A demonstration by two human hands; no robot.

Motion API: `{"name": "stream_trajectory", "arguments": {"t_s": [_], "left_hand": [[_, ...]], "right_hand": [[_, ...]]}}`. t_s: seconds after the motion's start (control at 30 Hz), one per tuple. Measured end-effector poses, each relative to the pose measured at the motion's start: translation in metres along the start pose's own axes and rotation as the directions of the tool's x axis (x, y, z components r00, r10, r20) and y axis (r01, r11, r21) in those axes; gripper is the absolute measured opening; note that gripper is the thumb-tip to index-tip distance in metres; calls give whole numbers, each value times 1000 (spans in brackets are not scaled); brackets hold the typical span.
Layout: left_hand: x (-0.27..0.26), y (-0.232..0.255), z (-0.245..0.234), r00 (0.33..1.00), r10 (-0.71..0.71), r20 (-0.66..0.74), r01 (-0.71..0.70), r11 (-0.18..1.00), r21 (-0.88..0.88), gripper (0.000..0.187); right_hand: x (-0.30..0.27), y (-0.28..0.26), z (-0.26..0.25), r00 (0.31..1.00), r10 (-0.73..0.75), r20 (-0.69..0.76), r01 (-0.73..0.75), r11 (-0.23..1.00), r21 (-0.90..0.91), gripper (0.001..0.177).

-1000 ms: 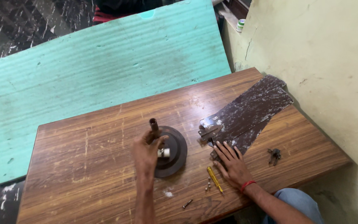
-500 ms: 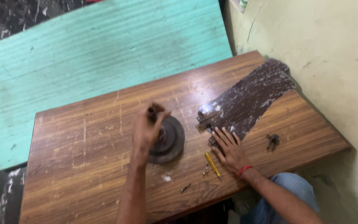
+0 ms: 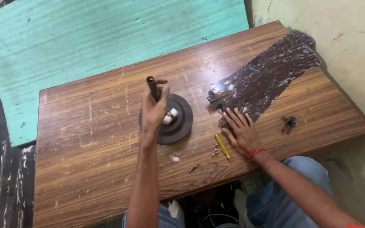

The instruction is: The person sits on the floor and uses a screwdriver to remove and reinsert screws on the fan motor housing. They repeatedly spin the motor shaft by hand to test rotation while adjusting the screws.

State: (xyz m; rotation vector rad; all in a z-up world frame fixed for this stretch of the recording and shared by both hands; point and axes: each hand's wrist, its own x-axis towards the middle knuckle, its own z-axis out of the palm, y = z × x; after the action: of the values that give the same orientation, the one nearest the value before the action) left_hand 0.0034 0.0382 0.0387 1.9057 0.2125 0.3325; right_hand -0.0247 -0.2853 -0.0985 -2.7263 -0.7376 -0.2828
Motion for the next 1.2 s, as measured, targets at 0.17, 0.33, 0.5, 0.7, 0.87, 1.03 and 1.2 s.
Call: {"name": "stream_trajectory", "arguments": {"t_s": [0.17, 0.33, 0.5, 0.7, 0.87, 1.03, 1.2], "left_hand": [[-4, -1, -11, 998, 34, 45, -31, 997, -71, 26], [-5, 8, -20, 991, -62, -118, 70, 995, 65, 24], [-12, 12, -27, 970, -51, -237, 90, 984, 153, 32], [-8, 10, -26, 960, -101, -261, 180, 936, 301, 32], [-7, 5, -27, 991, -113, -69, 110, 993, -49, 20], [-7, 1, -34, 998, 14, -59, -14, 1000, -4, 30], [-7, 4, -35, 980, -2, -198, 25, 993, 115, 30]], "right_hand": [[0, 2, 4, 1000, 5, 11, -5, 1000, 0, 61], [0, 5, 7, 1000, 12, 16, -12, 1000, -2, 62], [-1, 7, 10, 1000, 2, 21, -2, 1000, -22, 63], [1, 6, 6, 999, 1, 35, 0, 1000, -22, 63], [-1, -1, -2, 1000, 14, 16, -14, 1000, 17, 63], [2, -3, -7, 1000, 2, 1, -2, 1000, 23, 63], [0, -3, -5, 1000, 12, 11, -13, 999, 33, 62]]}}
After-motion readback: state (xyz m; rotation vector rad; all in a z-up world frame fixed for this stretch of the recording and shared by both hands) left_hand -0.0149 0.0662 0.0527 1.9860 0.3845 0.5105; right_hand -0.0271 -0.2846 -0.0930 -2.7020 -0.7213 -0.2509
